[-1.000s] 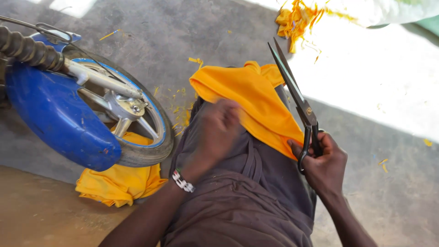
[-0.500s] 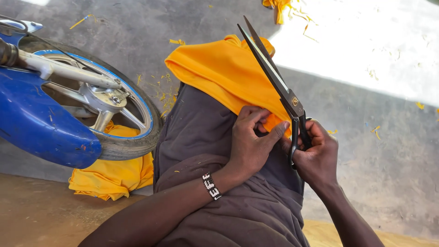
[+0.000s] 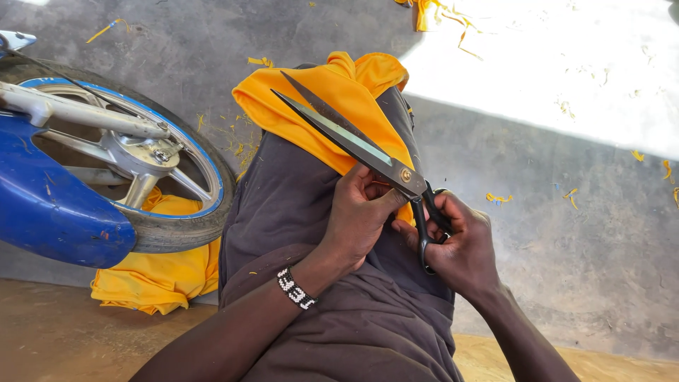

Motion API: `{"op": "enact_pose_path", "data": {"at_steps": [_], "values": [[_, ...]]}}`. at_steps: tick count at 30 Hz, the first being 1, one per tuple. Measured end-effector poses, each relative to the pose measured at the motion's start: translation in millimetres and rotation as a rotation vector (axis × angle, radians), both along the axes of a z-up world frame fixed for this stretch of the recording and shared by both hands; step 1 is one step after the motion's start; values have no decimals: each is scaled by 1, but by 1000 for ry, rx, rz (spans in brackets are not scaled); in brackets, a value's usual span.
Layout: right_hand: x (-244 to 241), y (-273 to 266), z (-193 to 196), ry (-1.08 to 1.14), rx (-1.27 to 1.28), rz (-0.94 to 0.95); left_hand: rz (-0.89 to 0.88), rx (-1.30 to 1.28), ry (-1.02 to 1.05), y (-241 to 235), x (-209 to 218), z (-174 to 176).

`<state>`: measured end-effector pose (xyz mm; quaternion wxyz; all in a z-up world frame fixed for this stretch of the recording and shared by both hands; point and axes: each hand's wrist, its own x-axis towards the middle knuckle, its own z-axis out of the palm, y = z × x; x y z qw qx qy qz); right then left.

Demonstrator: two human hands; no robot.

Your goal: The person sits on the floor and uses a pair of scissors to cut a yellow piece of fabric into strips. They hold the fabric on their lap and repeatedly cut it while a blue motorcycle wheel is visible nearby.

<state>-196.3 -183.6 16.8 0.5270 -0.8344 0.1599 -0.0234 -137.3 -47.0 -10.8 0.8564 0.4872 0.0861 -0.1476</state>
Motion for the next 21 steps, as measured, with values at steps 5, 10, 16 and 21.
{"op": "enact_pose_path", "data": {"at_steps": [5, 10, 16, 21], "values": [[-1, -12, 0, 33, 4, 99, 25, -36, -9, -1, 5, -15], [-16, -52, 3, 179, -71, 138, -58, -132, -114, 13, 1, -20], [-31, -82, 25, 441, -278, 232, -131, -212, -115, 21, 2, -19], [-39, -83, 32, 441, -253, 228, -206, -105, -146, 30, 5, -15]]}}
